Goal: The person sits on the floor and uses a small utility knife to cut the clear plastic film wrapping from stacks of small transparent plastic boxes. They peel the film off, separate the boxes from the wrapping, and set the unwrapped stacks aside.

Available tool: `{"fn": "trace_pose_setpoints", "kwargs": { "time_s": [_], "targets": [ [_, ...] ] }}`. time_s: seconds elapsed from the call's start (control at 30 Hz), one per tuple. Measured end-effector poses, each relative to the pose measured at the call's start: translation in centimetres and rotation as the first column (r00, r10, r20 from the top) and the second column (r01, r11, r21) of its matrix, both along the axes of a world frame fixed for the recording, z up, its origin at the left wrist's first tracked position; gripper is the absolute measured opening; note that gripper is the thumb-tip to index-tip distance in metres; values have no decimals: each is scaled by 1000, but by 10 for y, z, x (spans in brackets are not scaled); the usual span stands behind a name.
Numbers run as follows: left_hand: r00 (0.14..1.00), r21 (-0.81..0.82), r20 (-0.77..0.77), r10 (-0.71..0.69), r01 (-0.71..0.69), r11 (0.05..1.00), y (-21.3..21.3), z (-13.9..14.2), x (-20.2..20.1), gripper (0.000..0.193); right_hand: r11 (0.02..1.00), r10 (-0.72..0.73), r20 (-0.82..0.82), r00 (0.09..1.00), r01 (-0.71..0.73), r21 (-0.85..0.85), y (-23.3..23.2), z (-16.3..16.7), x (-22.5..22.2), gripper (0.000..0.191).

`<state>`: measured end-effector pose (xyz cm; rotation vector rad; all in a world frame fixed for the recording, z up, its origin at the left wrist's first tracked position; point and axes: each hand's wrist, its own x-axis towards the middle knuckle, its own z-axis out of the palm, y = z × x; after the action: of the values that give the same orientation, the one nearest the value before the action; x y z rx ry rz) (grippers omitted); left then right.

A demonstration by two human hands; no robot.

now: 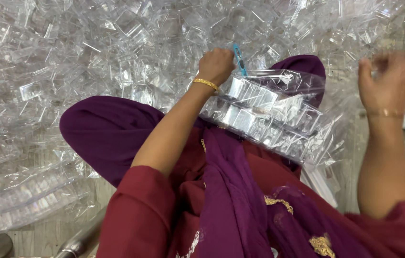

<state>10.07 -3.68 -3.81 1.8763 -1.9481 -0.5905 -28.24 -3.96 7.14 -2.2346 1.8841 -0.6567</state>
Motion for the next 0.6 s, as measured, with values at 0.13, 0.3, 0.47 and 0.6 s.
{"fn": "trace_pose_setpoints", "kwargs": {
  "time_s": [0.13,0.3,0.47,0.6],
  "targets": [
    [980,-258,-185,-76,26,966,3,18,35,6,929,364,7,931,-363,-78,-56,-15,95,12],
    [679,-98,-734,1,-108,989,60,57,138,27,760,624,-266,735,-490,427,-82,-86,232,25],
    [37,91,-993,111,-339,936,124,62,184,47,885,465,-494,734,-387,259,-63,-120,253,40],
    [-87,-21,-994,-61,-399,917,128,47,183,67,928,366,-427,827,-289,235,-82,-110,241,37]
  ]
}}
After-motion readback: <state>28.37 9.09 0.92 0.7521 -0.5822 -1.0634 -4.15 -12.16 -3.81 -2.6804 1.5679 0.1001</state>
